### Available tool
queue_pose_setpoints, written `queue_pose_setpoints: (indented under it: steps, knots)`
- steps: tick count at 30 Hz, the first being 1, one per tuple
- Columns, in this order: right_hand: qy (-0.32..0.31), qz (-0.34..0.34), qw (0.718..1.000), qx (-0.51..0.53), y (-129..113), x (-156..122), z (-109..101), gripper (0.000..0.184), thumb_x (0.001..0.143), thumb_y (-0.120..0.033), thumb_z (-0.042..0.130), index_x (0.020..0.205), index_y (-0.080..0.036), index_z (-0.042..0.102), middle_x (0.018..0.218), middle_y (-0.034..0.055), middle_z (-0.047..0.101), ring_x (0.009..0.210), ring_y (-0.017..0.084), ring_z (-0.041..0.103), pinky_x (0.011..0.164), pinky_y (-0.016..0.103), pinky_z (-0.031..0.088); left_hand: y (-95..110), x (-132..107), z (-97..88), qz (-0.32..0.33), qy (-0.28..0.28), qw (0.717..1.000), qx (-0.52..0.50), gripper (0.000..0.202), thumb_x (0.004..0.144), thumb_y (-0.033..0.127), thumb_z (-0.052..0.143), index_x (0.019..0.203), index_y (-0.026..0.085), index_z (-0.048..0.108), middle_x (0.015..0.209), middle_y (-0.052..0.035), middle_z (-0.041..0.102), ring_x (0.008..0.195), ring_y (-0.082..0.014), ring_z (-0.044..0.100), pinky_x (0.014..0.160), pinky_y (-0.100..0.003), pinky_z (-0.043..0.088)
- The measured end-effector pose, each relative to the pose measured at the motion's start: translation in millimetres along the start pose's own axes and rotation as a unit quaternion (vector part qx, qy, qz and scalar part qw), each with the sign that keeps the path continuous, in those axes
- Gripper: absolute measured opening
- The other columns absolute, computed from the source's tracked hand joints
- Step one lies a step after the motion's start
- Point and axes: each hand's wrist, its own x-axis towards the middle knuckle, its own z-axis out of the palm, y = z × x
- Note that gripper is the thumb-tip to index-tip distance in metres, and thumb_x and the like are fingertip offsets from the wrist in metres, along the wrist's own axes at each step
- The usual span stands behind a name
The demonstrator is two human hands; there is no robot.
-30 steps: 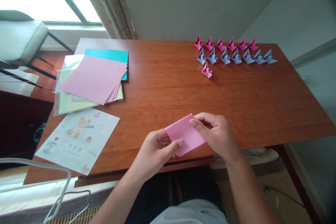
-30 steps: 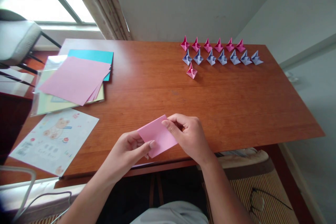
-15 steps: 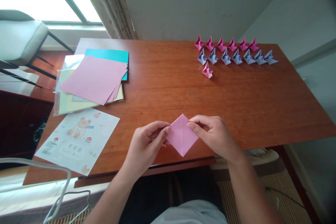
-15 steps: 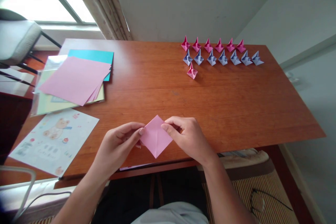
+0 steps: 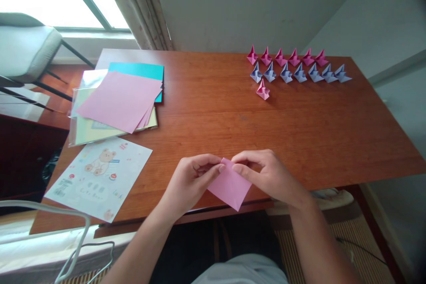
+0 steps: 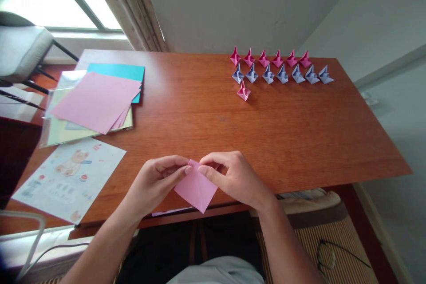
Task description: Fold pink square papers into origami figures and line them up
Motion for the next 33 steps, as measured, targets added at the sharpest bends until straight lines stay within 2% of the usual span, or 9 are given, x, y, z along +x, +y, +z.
queue_pose_setpoints:
  steps: [3, 10, 16, 22, 25, 29, 33]
  knots:
    - [0.009, 0.023, 0.999, 0.034, 0.1, 1.7, 4.0, 0.022, 0.095, -0.038, 0.063, 0.088, -0.021, 0.074, 0.084, 0.0007, 0.075, 0.077, 0.016, 0.067, 0.068, 0.025, 0.049, 0.2, -0.2, 2.2, 0.001, -0.002, 1.000, -0.020, 0.021, 0.087, 0.036, 0.073, 0.091, 0.015, 0.079, 0.083, -0.0056, 0.076, 0.073, -0.0157, 0.067, 0.063, -0.021, 0.051]
    - [0.034, 0.046, 0.994, 0.095, 5.7, 4.2, 12.2, 0.022, 0.093, -0.039, 0.065, 0.085, -0.020, 0.073, 0.081, 0.0012, 0.073, 0.072, 0.015, 0.065, 0.063, 0.025, 0.049, -2.0, 1.4, 6.0, -0.026, 0.044, 0.996, -0.079, 0.025, 0.081, 0.039, 0.079, 0.090, 0.015, 0.079, 0.087, -0.0074, 0.078, 0.076, -0.0174, 0.068, 0.067, -0.024, 0.053]
    - [0.033, 0.063, 0.988, 0.137, 8.1, 2.3, 12.4, 0.023, 0.091, -0.040, 0.068, 0.082, -0.019, 0.071, 0.077, 0.0003, 0.070, 0.070, 0.014, 0.063, 0.061, 0.024, 0.048, -2.2, 1.0, 8.6, -0.043, 0.035, 0.992, -0.111, 0.026, 0.081, 0.038, 0.080, 0.093, 0.015, 0.077, 0.088, -0.0066, 0.077, 0.077, -0.0159, 0.067, 0.067, -0.022, 0.051]
    - [0.001, 0.060, 0.993, 0.104, 6.7, 2.4, 13.3, 0.022, 0.093, -0.037, 0.064, 0.080, -0.019, 0.069, 0.074, -0.0004, 0.067, 0.067, 0.013, 0.059, 0.059, 0.023, 0.045, 4.3, 2.1, 8.7, -0.050, 0.023, 0.996, -0.074, 0.031, 0.081, 0.044, 0.077, 0.077, 0.014, 0.071, 0.068, -0.0014, 0.067, 0.061, -0.0117, 0.057, 0.055, -0.020, 0.042]
    - [0.000, 0.057, 0.991, 0.122, 7.3, 3.0, 13.1, 0.026, 0.092, -0.041, 0.064, 0.080, -0.019, 0.068, 0.073, -0.0004, 0.066, 0.066, 0.013, 0.058, 0.058, 0.023, 0.044, 2.7, 3.0, 8.7, -0.046, 0.031, 0.995, -0.079, 0.032, 0.082, 0.045, 0.076, 0.077, 0.014, 0.071, 0.068, -0.0012, 0.066, 0.060, -0.0112, 0.055, 0.054, -0.019, 0.040]
    - [0.001, 0.065, 0.987, 0.146, 8.5, 4.1, 11.9, 0.031, 0.088, -0.047, 0.070, 0.076, -0.018, 0.067, 0.070, -0.0011, 0.064, 0.064, 0.012, 0.057, 0.056, 0.022, 0.043, -0.7, 3.5, 11.8, -0.027, 0.069, 0.994, -0.085, 0.030, 0.082, 0.044, 0.076, 0.078, 0.014, 0.072, 0.070, -0.0015, 0.068, 0.061, -0.0108, 0.055, 0.054, -0.019, 0.040]
    - [0.032, 0.061, 0.987, 0.147, 7.4, 4.1, 12.2, 0.032, 0.089, -0.047, 0.070, 0.075, -0.018, 0.067, 0.069, -0.0009, 0.064, 0.063, 0.012, 0.056, 0.055, 0.022, 0.042, -0.6, 3.7, 13.3, -0.012, 0.077, 0.996, -0.035, 0.034, 0.084, 0.046, 0.073, 0.074, 0.014, 0.069, 0.065, 0.0004, 0.063, 0.058, -0.0094, 0.050, 0.051, -0.018, 0.036]
